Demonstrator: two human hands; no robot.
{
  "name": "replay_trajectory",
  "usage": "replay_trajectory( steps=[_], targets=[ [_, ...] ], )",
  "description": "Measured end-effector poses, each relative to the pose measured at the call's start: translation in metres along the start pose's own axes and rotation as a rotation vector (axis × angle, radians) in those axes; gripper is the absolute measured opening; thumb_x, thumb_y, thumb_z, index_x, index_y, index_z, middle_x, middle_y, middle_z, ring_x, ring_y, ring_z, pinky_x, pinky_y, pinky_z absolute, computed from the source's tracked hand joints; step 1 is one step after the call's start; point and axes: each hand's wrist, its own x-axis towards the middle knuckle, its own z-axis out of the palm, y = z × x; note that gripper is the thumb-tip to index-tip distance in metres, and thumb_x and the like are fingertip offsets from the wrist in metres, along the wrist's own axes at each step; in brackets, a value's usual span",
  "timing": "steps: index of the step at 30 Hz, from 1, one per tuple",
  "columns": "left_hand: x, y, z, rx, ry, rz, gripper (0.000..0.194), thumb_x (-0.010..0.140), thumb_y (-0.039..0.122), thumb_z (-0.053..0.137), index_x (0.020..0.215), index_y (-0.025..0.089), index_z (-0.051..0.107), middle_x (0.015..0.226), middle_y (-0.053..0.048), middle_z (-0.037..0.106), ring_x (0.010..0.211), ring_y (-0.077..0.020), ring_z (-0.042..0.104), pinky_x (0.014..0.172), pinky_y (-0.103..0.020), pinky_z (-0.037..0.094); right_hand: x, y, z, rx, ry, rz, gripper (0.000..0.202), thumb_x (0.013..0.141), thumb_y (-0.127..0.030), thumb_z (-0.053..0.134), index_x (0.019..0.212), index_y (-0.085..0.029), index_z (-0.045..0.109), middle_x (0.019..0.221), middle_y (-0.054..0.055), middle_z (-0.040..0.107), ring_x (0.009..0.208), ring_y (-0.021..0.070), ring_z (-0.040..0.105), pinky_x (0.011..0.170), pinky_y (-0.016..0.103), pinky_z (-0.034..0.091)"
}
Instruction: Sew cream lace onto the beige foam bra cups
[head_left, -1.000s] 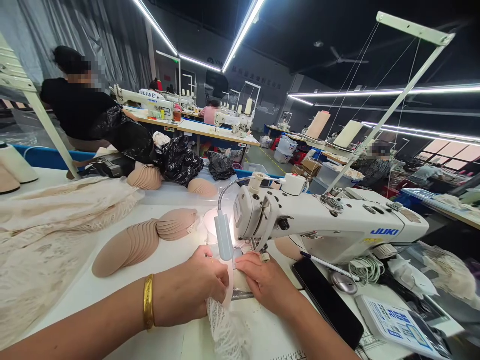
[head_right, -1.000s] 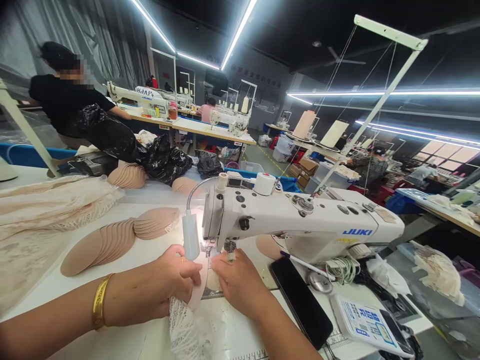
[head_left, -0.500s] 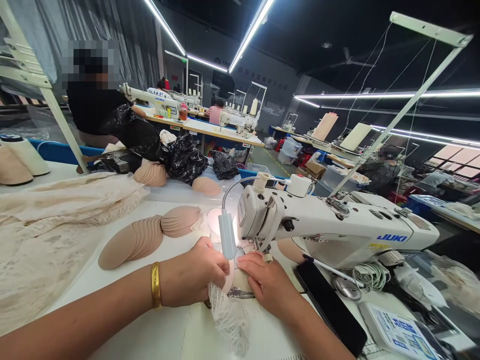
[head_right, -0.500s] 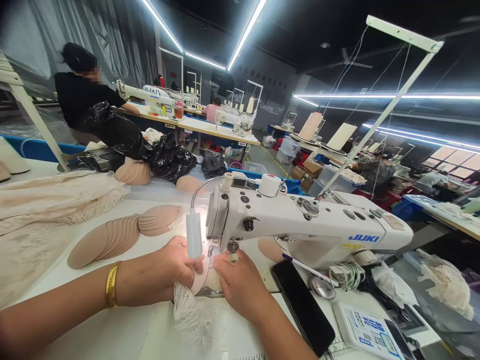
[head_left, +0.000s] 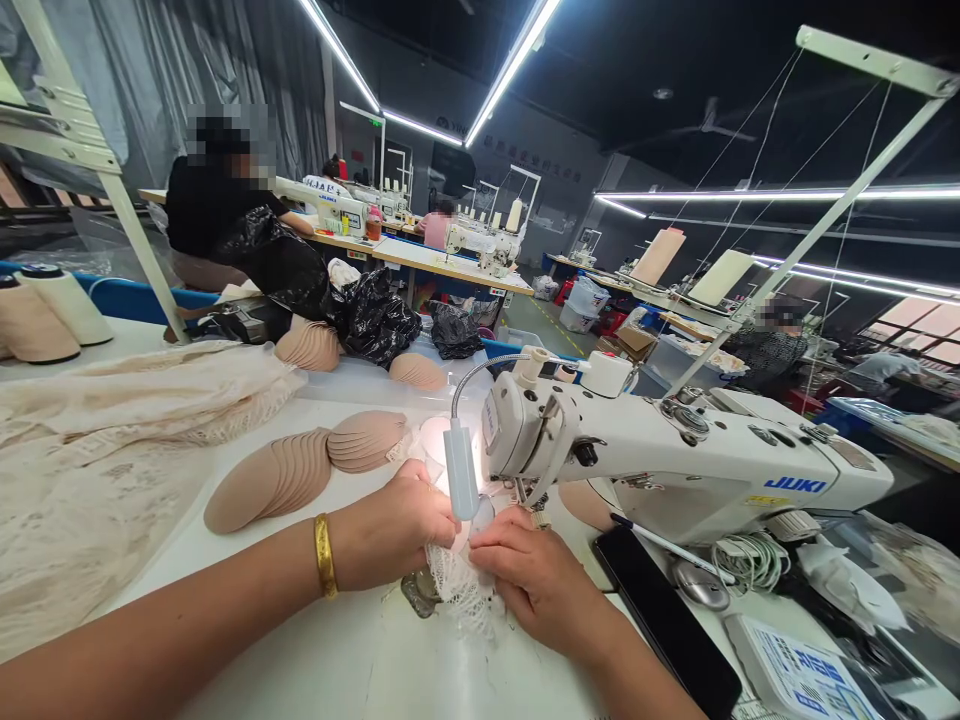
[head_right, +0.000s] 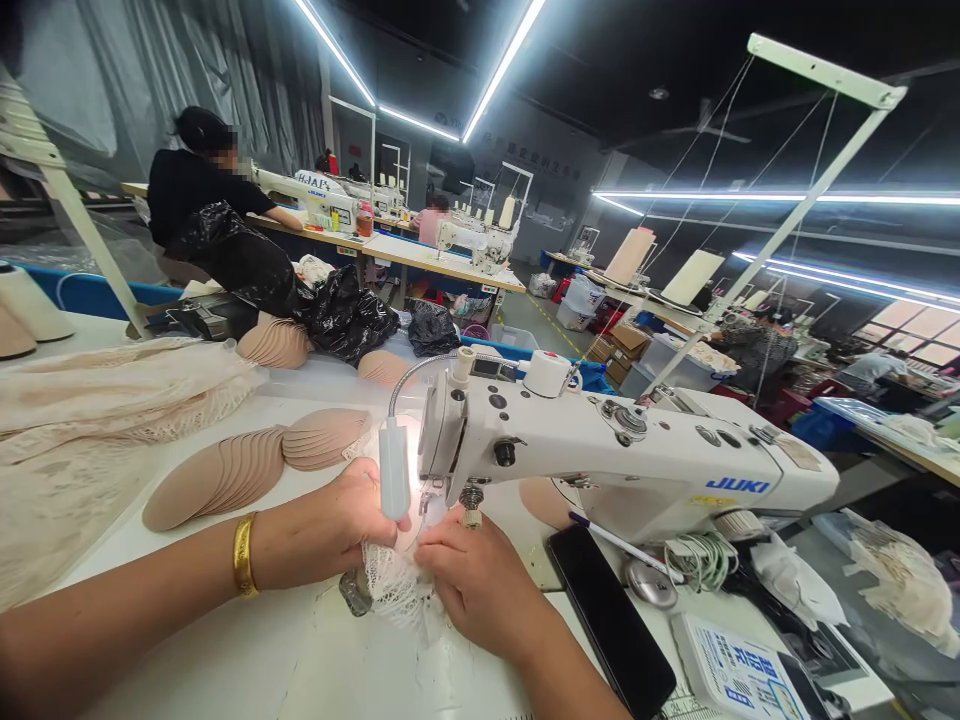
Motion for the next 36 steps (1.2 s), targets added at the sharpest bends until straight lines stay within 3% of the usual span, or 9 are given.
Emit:
replay_trajectory(
  steps=[7, 12, 18, 26, 32, 36],
  targets=[
    [-0.006, -0.004, 0.009, 0.318, -0.151, 0.13, 0.032, 0.055, -0.008, 0.051, 0.066, 0.019, 0.036, 0.07, 0.003, 0.066, 0.058, -0.0137, 0.048, 0.09, -0.043, 0.03, -0.001, -0.006, -0.002, -0.01, -0.036, -0.001, 0.037, 0.093, -0.003, 0.047, 0.108, -0.027, 0.071, 0.102, 0.004, 0.079, 0.098, 0.0238, 0.067, 0.083, 0.037, 0.05],
    [-0.006, -0.006, 0.014, 0.426, -0.023, 0.205, 0.035, 0.066, -0.01, 0.052, 0.066, 0.02, 0.034, 0.067, 0.005, 0.061, 0.053, -0.0127, 0.042, 0.083, -0.039, 0.035, -0.005, 0.002, 0.005, -0.099, 0.012, 0.068, 0.027, 0.097, -0.007, 0.049, 0.102, -0.025, 0.068, 0.089, 0.003, 0.074, 0.087, 0.0227, 0.065, 0.075, 0.033, 0.048],
    [-0.003, 0.001, 0.023, 0.577, 0.066, 0.18, 0.036, 0.081, -0.007, 0.058, 0.067, 0.02, 0.039, 0.065, 0.004, 0.056, 0.059, -0.0148, 0.047, 0.083, -0.037, 0.04, -0.01, 0.01, 0.006, -0.249, 0.073, 0.163, 0.03, 0.096, -0.007, 0.048, 0.115, -0.023, 0.064, 0.09, 0.005, 0.073, 0.084, 0.0254, 0.064, 0.073, 0.034, 0.049],
    [0.003, 0.006, 0.033, 0.611, 0.164, 0.081, 0.023, 0.087, -0.002, 0.061, 0.079, 0.02, 0.057, 0.07, 0.001, 0.061, 0.067, -0.0189, 0.056, 0.082, -0.04, 0.044, 0.004, 0.006, -0.002, -0.285, 0.146, 0.215, 0.03, 0.101, -0.011, 0.041, 0.103, -0.021, 0.069, 0.097, 0.008, 0.078, 0.091, 0.0272, 0.068, 0.079, 0.037, 0.055],
    [0.002, 0.01, 0.028, 0.53, 0.092, 0.043, 0.022, 0.085, 0.0, 0.064, 0.078, 0.02, 0.058, 0.075, -0.002, 0.064, 0.07, -0.0199, 0.059, 0.075, -0.035, 0.046, 0.004, 0.007, -0.006, -0.286, 0.151, 0.192, 0.03, 0.1, -0.01, 0.041, 0.106, -0.02, 0.069, 0.097, 0.009, 0.077, 0.092, 0.0279, 0.069, 0.078, 0.038, 0.058],
    [-0.002, 0.014, 0.008, 0.442, -0.029, 0.023, 0.013, 0.083, 0.013, 0.072, 0.086, 0.022, 0.064, 0.085, -0.002, 0.069, 0.081, -0.0228, 0.063, 0.087, -0.038, 0.048, -0.002, 0.007, -0.004, -0.277, 0.151, 0.17, 0.03, 0.099, -0.008, 0.042, 0.113, -0.019, 0.066, 0.09, 0.009, 0.074, 0.091, 0.0286, 0.067, 0.074, 0.037, 0.057]
  ],
)
